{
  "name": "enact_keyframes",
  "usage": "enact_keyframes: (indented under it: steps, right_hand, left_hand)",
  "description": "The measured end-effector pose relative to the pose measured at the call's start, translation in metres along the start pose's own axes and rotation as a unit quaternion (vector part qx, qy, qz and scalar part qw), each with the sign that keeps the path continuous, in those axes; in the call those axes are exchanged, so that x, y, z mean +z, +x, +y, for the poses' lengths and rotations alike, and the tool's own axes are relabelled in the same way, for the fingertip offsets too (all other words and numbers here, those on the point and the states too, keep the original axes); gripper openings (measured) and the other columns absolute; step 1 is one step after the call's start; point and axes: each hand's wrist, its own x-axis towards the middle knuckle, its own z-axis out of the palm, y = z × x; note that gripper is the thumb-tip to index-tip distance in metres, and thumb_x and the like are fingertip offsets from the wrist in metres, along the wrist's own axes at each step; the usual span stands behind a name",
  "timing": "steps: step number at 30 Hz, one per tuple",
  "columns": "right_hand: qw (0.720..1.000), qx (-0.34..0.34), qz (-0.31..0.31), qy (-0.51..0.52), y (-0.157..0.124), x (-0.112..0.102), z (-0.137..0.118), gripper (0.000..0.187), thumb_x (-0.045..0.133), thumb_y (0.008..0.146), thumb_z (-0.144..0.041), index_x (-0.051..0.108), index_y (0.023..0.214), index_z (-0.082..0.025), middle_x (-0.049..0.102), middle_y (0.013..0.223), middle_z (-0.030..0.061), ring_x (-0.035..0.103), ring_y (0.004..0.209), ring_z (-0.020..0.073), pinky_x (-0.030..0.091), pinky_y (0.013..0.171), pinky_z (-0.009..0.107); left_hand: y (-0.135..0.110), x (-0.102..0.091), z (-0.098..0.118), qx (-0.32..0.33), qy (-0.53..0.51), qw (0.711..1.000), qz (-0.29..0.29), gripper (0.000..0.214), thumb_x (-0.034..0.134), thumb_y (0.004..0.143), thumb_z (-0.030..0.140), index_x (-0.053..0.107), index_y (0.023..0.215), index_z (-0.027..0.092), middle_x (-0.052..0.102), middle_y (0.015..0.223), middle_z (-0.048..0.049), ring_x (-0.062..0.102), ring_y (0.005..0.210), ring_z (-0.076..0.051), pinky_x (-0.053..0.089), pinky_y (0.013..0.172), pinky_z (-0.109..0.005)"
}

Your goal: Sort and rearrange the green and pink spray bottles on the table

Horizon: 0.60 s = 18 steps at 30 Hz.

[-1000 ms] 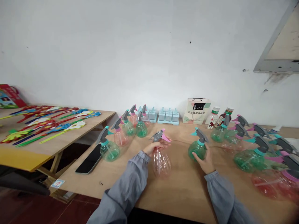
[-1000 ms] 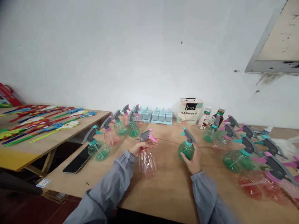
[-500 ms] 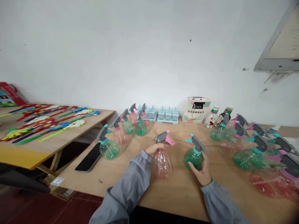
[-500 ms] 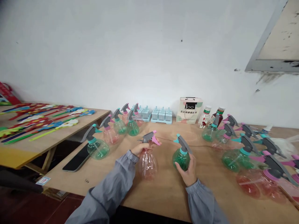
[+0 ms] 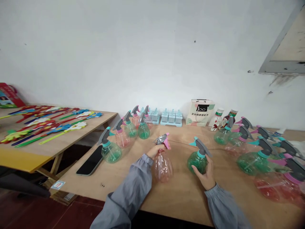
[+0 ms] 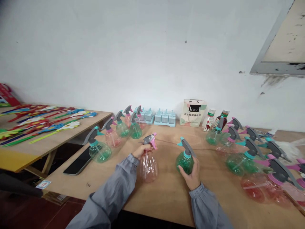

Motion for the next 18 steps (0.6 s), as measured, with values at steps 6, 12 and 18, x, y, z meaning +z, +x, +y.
enact_keyframes:
  steps: [6,12,18]
  right_hand:
    - [1.000,-0.002,0.003,0.001,0.000,0.002,-0.001,0.071,0.071,0.076,-0.052,0.045,0.133,-0.019,0.055,0.119,0.0131,0.056,0.110,0.0333,0.047,0.096,0.057]
    - [1.000,-0.021,0.006,-0.012,-0.001,0.003,0.002,0.071,0.070,0.078,-0.053,0.044,0.134,-0.018,0.055,0.119,0.0135,0.056,0.110,0.0331,0.049,0.093,0.057]
    - [1.000,-0.028,0.002,-0.009,0.000,0.003,0.002,0.072,0.070,0.079,-0.052,0.042,0.138,-0.021,0.054,0.120,0.0134,0.056,0.109,0.0327,0.050,0.092,0.056]
  left_hand:
    - [-0.010,0.007,0.010,0.025,0.011,1.000,-0.009,0.029,0.059,0.049,0.018,0.070,0.076,0.015,0.064,0.067,-0.0001,0.027,0.048,-0.004,0.019,0.046,-0.019]
    - [-0.009,-0.002,0.006,0.021,0.017,1.000,-0.009,0.028,0.063,0.054,0.023,0.067,0.080,0.016,0.049,0.055,0.0044,0.025,0.047,-0.005,0.021,0.048,-0.020]
    - [-0.014,-0.005,0.011,-0.006,0.021,0.999,-0.042,0.030,0.061,0.051,0.023,0.069,0.079,0.014,0.041,0.051,0.0063,0.020,0.046,-0.005,0.017,0.045,-0.020]
